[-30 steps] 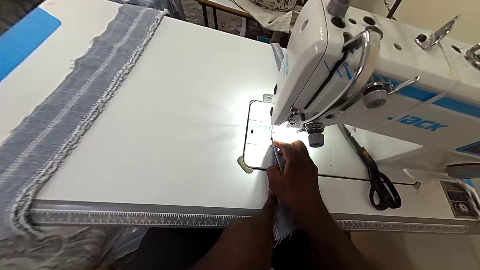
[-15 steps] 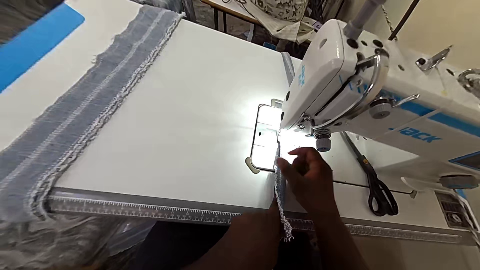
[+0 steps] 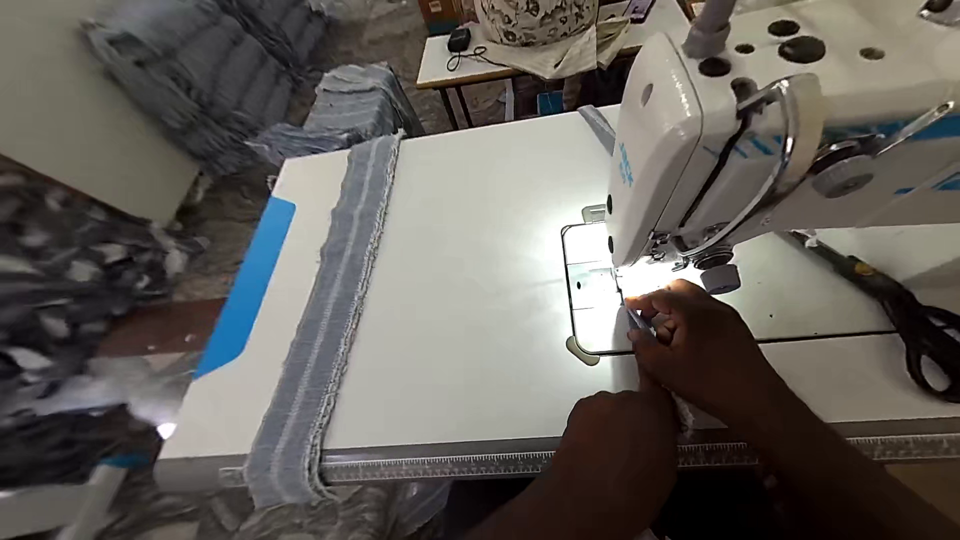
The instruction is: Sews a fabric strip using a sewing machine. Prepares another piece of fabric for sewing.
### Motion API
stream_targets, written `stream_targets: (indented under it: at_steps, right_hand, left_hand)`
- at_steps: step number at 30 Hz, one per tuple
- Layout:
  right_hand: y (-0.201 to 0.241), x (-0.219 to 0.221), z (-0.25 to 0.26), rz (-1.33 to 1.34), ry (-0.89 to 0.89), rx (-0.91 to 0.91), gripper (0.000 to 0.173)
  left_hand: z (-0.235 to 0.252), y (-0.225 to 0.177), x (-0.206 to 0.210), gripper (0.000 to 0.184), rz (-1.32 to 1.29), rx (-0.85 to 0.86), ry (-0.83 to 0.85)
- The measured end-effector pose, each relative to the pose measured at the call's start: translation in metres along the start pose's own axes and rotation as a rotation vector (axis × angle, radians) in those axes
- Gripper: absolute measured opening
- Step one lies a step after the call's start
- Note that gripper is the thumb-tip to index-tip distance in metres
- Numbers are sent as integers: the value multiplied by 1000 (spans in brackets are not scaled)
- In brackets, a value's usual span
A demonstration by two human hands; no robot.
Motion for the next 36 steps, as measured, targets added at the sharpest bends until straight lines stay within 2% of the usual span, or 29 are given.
stream_targets:
  at_steps: [4, 7, 9, 11, 12, 14, 16, 17, 19, 22, 24, 26, 28, 31, 36]
  right_hand:
    - [-5, 0, 14, 32, -36, 44, 24]
    - [-6, -1, 5, 39, -25, 44, 26]
    - [-8, -2, -9, 68, 5, 44, 28]
    - [-13, -3, -25, 119, 11, 57, 28]
    - [-16, -3, -33, 159, 10, 75, 26]
    - [-21, -7, -47, 289, 24, 123, 24]
    - [-25, -10, -55, 437, 52, 184, 24]
    - [-27, -10, -59, 504, 62, 210, 24]
    - [-29, -7, -66, 635, 87, 256, 25]
    - [-31, -5, -77, 813, 91, 323, 27]
    - [-27, -12, -83, 761, 22, 271, 27]
    - [-12, -24, -86, 548, -72, 101, 25]
    - [4, -31, -89, 302, -118, -38, 26]
    - [17, -34, -91, 66, -118, -125, 31]
    - [12, -31, -90, 123, -83, -142, 31]
  left_hand:
    - [10, -2, -12, 25, 78, -44, -47]
    - [4, 4, -13, 22, 39, -35, -56]
    - [-10, 13, -27, 33, -28, 96, -233]
    - [-14, 28, -47, 37, -108, 150, -392]
    - [-9, 36, -52, 35, -190, 130, -410]
    - [8, 48, -47, 38, -543, 15, -312]
    - [21, 47, -34, 48, -990, -70, -187]
    - [24, 44, -28, 55, -1112, -94, -168]
    - [24, 41, -20, 64, -1190, -102, -180]
    - [11, 40, -11, 56, -1229, -88, -185]
    - [0, 38, -3, 35, -1332, -135, -170]
    - [-8, 36, 3, 15, -1440, -176, -147]
    - [-12, 36, 6, 13, -1506, -178, -124]
    - [-15, 34, 7, 15, -1544, -174, -80]
    - [-15, 35, 6, 23, -1667, -71, -44]
Point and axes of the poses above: each hand's wrist, its own z-axis towards the middle knuckle, its own x-axis out of the palm, y = z × x, the point moved 8 cm from there along z, towards the middle knuckle, and after that the axes turned 10 degrees about -z, right-handed, at the moved point
